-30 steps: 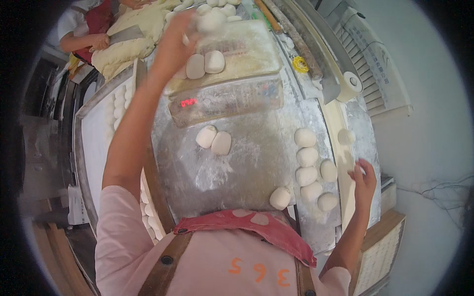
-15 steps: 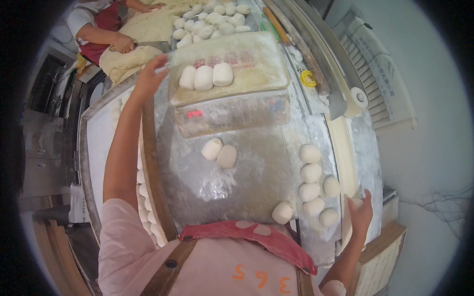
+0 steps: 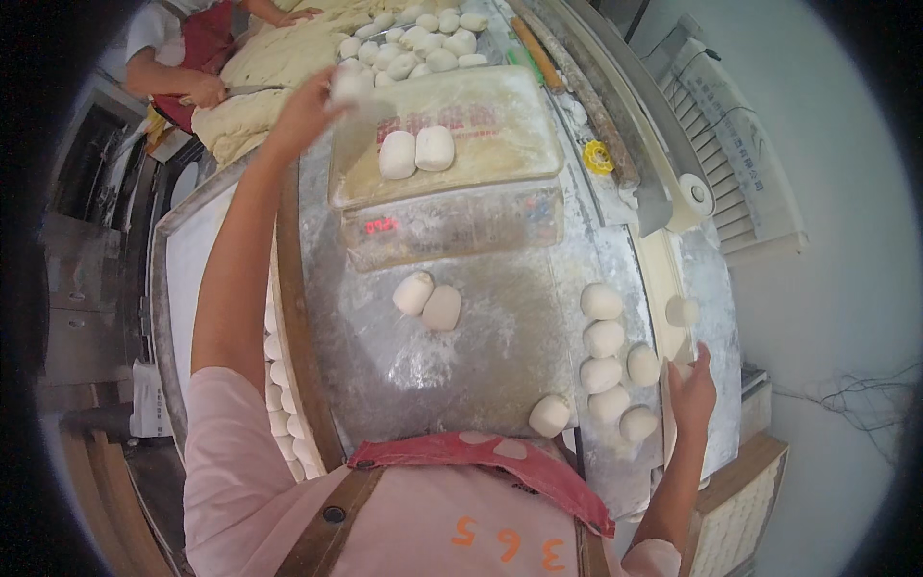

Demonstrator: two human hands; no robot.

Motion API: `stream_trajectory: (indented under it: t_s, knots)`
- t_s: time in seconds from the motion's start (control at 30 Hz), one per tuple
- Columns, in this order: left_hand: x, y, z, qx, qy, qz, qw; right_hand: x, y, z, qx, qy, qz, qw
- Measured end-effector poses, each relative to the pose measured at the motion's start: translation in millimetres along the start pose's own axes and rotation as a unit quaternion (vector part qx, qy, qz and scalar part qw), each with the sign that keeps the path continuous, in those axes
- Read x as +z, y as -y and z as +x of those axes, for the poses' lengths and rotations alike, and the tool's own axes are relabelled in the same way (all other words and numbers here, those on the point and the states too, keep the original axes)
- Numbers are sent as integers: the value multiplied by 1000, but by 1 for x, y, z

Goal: The person portions dough into small balls, weighs them on a digital scale, and arranges them in rows on a tray. Another person kneads a large mass of dough in the background.

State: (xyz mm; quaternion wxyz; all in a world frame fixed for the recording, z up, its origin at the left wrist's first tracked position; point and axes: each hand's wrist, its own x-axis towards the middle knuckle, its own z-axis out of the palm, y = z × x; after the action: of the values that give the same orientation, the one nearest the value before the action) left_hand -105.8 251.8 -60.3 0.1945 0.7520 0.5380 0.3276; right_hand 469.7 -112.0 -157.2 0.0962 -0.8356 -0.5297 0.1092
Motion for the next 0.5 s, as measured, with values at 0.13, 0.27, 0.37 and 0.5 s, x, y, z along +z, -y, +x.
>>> stream_trajectory:
  t_s: [0.13, 0.27, 0.37, 0.5]
  knots:
    - [2, -16, 19, 11, -186, -30, 982, 15, -8, 21, -116, -81, 44, 989]
    - [37, -47, -3, 68, 25, 11, 997, 10, -27, 66, -43, 112, 23, 993]
    - [65, -60, -11, 91, 117, 37, 988, -33, 18, 102, -36, 131, 196, 971]
    - [101, -53, -24, 123, 174, 116, 970, -99, 127, 108, -146, -12, 622, 769]
